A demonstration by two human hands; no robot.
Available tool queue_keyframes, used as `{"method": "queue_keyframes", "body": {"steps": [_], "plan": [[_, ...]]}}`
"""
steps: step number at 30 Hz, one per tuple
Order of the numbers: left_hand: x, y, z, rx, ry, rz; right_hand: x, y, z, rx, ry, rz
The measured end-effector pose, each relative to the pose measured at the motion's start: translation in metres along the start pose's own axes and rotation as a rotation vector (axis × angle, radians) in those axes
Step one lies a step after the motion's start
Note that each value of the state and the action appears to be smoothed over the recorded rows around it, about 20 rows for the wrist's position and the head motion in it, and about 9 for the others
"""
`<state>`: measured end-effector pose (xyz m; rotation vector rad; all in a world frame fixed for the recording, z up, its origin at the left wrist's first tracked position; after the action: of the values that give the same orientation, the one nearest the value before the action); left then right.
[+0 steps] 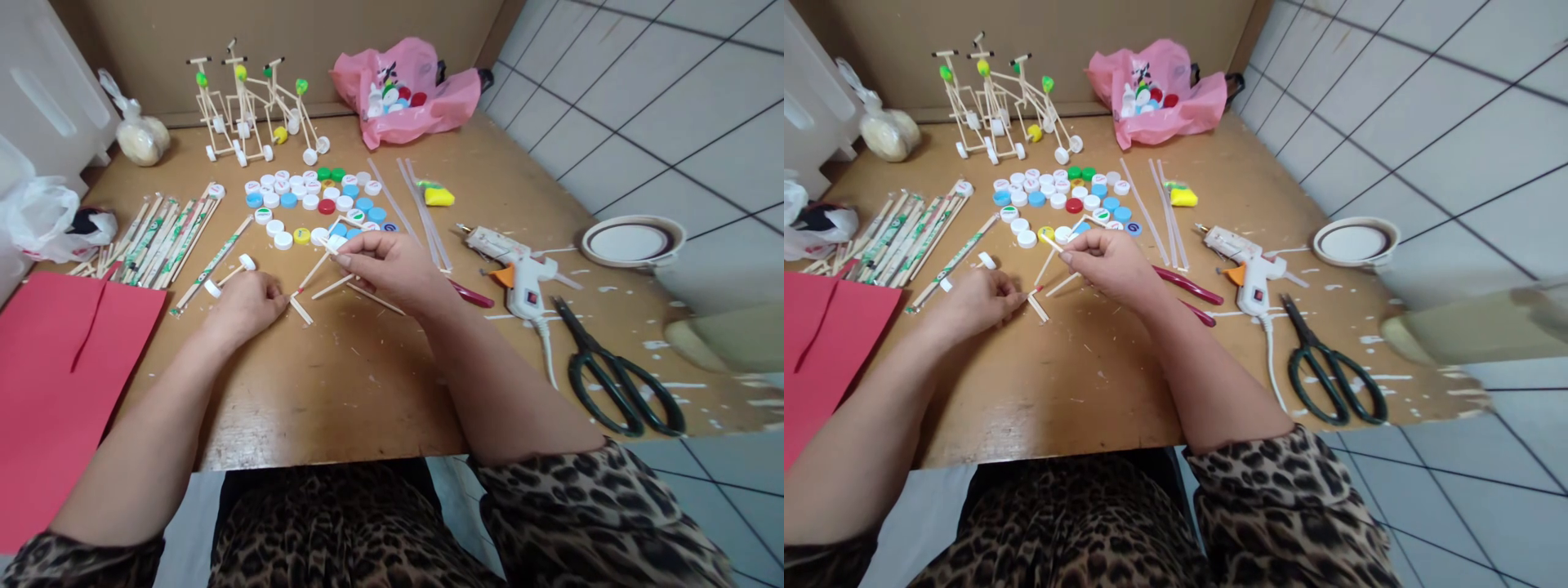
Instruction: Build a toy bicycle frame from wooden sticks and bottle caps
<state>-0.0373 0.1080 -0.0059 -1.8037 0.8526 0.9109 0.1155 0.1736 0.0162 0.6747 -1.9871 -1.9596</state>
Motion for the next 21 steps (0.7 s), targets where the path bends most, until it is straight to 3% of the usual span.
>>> {"method": "queue_keyframes", "body": {"steps": [4, 9, 21], "plan": [[-0.0072, -0.0022, -0.001, 0.051, -0.036, -0.03, -0.0015, 0.001, -0.0002, -0.003, -0.015, -0.024], [-0.0004, -0.0086, -0.0011, 0.135, 0.017, -0.02, -0.0007, 0.0028, -0.0014, -0.004, -0.021, -0.014], [-0.0003, -0.0081, 0.0008, 0.103, -0.116, 0.0, 0.0003, 0.0069, -0.0006, -0.032, 0.002, -0.043]]}}
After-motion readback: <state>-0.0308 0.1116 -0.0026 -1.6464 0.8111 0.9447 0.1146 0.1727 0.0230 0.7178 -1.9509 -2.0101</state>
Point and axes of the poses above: each hand's wrist, its own z-axis towards the middle knuckle, its own x-axis out of the palm, y = z × x, the point moved 10 cm from there along z, towards the middle knuckle, and after that the axes turned 1 degree about -x, right-handed, at the moved point
